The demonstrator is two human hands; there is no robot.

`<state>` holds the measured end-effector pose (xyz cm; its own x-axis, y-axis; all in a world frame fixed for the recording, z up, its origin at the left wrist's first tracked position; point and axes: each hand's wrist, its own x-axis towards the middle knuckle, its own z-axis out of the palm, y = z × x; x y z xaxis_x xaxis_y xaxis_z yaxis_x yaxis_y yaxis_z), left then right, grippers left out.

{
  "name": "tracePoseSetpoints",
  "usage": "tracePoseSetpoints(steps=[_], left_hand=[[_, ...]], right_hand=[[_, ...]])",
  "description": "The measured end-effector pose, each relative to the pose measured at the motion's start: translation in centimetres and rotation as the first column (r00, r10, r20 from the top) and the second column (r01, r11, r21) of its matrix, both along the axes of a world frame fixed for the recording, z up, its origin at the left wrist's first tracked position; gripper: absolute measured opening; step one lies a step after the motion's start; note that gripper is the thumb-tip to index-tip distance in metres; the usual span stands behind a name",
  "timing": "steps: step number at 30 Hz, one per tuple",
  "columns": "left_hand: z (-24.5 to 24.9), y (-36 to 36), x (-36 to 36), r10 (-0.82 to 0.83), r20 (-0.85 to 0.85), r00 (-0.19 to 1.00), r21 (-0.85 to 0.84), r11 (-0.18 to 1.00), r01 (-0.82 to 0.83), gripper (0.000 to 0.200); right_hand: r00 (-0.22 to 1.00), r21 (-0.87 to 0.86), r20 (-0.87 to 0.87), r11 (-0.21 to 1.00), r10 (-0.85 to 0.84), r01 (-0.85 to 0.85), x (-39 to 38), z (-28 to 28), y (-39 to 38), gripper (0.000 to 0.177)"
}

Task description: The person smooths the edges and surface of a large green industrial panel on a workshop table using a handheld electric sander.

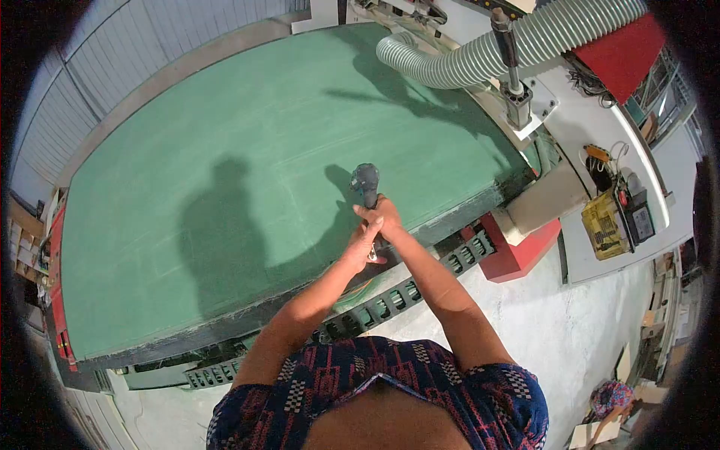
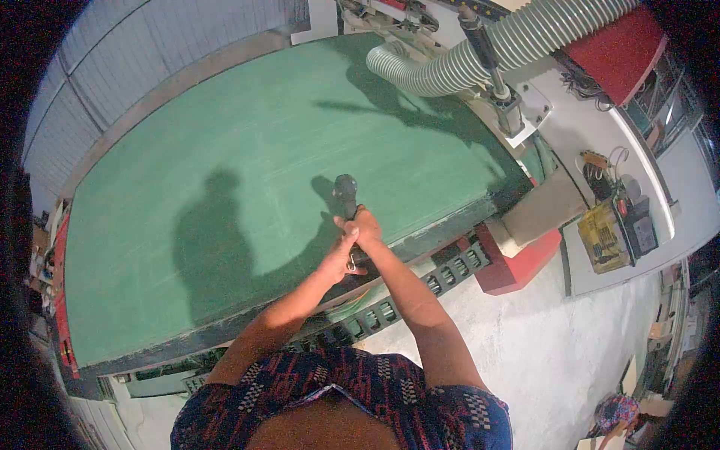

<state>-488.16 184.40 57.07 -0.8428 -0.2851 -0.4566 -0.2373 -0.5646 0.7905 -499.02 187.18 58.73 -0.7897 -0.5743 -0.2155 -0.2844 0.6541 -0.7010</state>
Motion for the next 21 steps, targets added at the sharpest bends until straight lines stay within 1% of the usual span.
tracePoseSetpoints(steps=[3, 5, 6, 8, 9, 10, 11, 13, 14, 15, 16, 17, 20, 21], left_hand=[[-0.1, -0.1, -0.3, 0.006, 0.017, 1.000, 0.012, 1.000, -0.006, 0.085], [0.0, -0.4, -0.4, -0.002, 0.017, 1.000, 0.028, 1.000, 0.001, 0.090], [-0.2, -0.4, -0.5, 0.035, 0.023, 0.999, -0.003, 0.999, -0.035, 0.087], [-0.6, -0.1, -0.8, 0.115, 0.035, 0.993, -0.064, 0.992, -0.112, 0.083], [-0.6, -0.2, -0.6, 0.099, 0.027, 0.995, -0.072, 0.993, -0.097, 0.081], [-0.5, -0.3, -0.6, 0.081, 0.017, 0.997, -0.081, 0.994, -0.080, 0.080], [-0.4, -0.4, -0.4, 0.060, 0.006, 0.998, -0.091, 0.994, -0.059, 0.078], [0.5, -0.2, 0.0, 0.090, -0.040, 0.995, -0.089, 0.992, -0.093, 0.075], [0.6, -0.1, 0.1, 0.109, -0.071, 0.991, -0.091, 0.989, -0.116, 0.074], [0.7, 0.1, 0.3, 0.129, -0.100, 0.987, -0.090, 0.986, -0.138, 0.074], [0.3, 0.1, 0.4, 0.142, -0.144, 0.979, -0.051, 0.987, -0.151, 0.075], [0.1, -0.1, 0.8, 0.143, -0.141, 0.980, -0.060, 0.986, -0.153, 0.076], [-0.1, -0.8, 2.2, 0.158, -0.133, 0.978, -0.085, 0.982, -0.170, 0.080], [-0.1, -1.2, 2.7, 0.170, -0.133, 0.976, -0.097, 0.978, -0.184, 0.081]], right_hand=[[0.999, -0.040, 0.032, 0.999, 0.023, -0.022, -0.3, -0.9, 0.0, 0.056], [0.999, 0.026, -0.038, 1.000, 0.001, 0.000, -0.5, -1.2, -0.2, 0.054], [0.997, 0.057, -0.073, 0.998, -0.002, 0.006, -0.4, -1.3, -0.4, 0.054], [1.000, -0.038, -0.004, 0.999, -0.025, 0.024, -0.7, -2.5, -0.4, 0.052], [0.999, -0.084, 0.032, 0.996, -0.036, 0.038, -0.7, -2.5, -0.2, 0.051], [0.995, -0.069, 0.096, 0.997, -0.011, 0.018, -0.6, -2.1, 0.1, 0.058], [0.994, -0.120, 0.107, 0.993, 0.001, 0.012, -0.5, -2.2, 0.2, 0.057], [0.992, -0.221, 0.125, 0.975, 0.020, 0.008, -0.1, -2.2, 0.6, 0.054], [0.998, -0.237, 0.057, 0.971, 0.002, 0.012, 0.2, -2.1, 0.7, 0.052], [1.000, -0.251, 0.026, 0.968, 0.001, 0.005, 0.2, -2.4, 0.6, 0.048], [1.000, -0.261, -0.005, 0.965, 0.000, -0.002, 0.3, -3.1, 0.4, 0.043], [0.999, -0.271, -0.035, 0.963, 0.000, -0.009, 0.5, -3.5, 0.3, 0.039], [1.000, -0.313, -0.011, 0.949, 0.024, -0.026, 2.2, -2.1, -0.3, 0.039], [0.999, -0.305, 0.005, 0.952, 0.042, -0.038, 3.0, -1.7, -0.6, 0.045]])
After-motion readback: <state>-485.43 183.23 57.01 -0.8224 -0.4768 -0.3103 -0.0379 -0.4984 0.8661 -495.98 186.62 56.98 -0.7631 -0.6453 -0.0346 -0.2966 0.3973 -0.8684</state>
